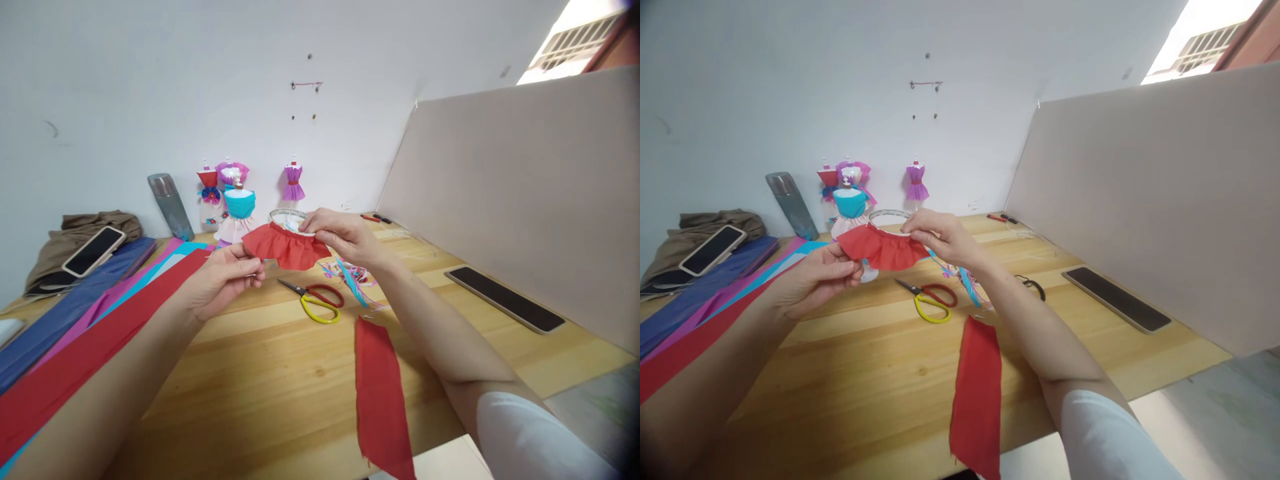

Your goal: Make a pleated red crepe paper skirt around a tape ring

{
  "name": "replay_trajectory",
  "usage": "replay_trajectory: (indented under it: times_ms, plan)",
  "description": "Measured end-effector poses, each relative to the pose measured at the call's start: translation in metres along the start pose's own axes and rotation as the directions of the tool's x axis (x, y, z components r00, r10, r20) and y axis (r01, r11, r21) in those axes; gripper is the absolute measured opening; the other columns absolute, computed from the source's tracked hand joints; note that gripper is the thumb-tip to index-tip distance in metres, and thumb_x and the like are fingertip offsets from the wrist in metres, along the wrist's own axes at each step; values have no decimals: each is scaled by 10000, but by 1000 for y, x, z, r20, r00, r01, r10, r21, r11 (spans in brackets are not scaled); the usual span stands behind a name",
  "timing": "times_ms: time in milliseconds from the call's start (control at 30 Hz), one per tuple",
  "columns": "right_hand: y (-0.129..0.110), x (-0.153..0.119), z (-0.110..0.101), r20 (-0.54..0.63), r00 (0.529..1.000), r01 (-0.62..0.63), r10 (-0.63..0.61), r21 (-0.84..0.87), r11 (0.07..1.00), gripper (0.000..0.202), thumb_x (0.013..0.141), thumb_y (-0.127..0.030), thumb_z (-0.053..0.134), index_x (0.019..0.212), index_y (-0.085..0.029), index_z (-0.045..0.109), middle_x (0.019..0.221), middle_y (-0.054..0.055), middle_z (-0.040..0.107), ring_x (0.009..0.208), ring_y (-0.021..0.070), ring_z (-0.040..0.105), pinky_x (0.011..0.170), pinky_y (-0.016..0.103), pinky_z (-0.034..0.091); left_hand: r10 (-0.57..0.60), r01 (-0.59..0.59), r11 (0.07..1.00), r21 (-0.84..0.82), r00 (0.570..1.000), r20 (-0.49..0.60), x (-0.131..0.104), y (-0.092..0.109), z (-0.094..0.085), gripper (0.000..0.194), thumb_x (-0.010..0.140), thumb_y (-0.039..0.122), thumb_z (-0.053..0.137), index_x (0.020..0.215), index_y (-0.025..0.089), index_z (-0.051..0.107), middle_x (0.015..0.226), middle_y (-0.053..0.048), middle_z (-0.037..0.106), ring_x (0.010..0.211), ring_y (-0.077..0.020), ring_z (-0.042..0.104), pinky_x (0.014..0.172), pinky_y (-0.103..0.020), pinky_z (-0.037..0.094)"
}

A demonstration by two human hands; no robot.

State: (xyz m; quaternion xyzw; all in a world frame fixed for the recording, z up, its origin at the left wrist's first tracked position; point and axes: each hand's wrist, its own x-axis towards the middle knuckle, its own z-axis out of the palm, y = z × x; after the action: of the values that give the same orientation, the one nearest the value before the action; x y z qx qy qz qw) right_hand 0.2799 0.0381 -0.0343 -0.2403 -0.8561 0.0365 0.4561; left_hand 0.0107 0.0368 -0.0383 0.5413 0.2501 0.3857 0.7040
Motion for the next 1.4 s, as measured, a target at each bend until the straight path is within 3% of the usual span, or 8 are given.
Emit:
replay_trajectory:
  times_ms: [167,267,433,633,833,967,1200,1400]
  plan:
    - [-2,3,2,27,994,109,-106,-114,988,253,1021,-350,450,957,-213,653,935,90,709,950,200,663,874,383,525,-36,34,995,-90,999,-19,-2,-7,8,473,648,463,891,932,142,690,844,-49,685,721,-150,627,564,-239,522]
    - [-2,5,4,62,987,155,-148,-123,980,269,1030,-352,428,954,-211,644,944,91,714,954,201,664,898,399,521,-22,17,997,-71,998,-64,-1,-9,11,405,633,349,915,874,136,669,774,-13,651,654,-99,586,524,-184,483]
    - [3,3,5,34,994,105,-101,-148,983,245,1025,-328,440,974,-211,649,935,87,712,946,199,664,861,378,535,-2,0,1000,-23,996,-93,3,-10,5,343,661,272,890,745,150,581,601,50,528,493,-37,460,401,-132,321]
    - [10,4,9,57,984,175,-166,-211,962,231,1027,-293,433,947,-200,628,890,82,702,915,210,656,865,403,523,-30,23,998,-52,990,-135,4,-10,2,281,699,192,852,772,147,584,609,55,525,502,-27,479,422,-116,361]
    - [6,5,10,96,979,198,-178,-291,936,236,1033,-309,420,951,-203,614,893,96,698,891,222,645,903,445,494,-122,85,982,-171,967,-222,-1,-7,16,350,708,356,869,838,179,596,670,50,559,528,-64,524,397,-161,333]
    - [3,5,11,117,979,194,-166,-295,936,234,1033,-296,422,951,-198,618,894,107,696,904,221,638,911,435,491,-134,103,984,-146,966,-223,-3,-8,21,310,706,216,861,705,153,557,618,52,530,518,-48,517,384,-131,306]
    - [6,3,10,88,983,177,-158,-290,941,196,1020,-294,465,955,-202,626,886,75,696,898,213,654,881,406,508,-38,-2,987,-160,968,-249,3,-8,15,185,738,54,731,741,126,561,601,45,535,469,-34,491,363,-107,306]
    - [3,5,10,107,975,218,-193,-316,924,227,1032,-287,438,924,-203,619,863,65,689,880,203,650,856,393,516,-64,3,985,-174,935,-349,3,-7,24,185,818,-66,573,762,109,583,573,43,556,430,-22,510,372,-87,341]
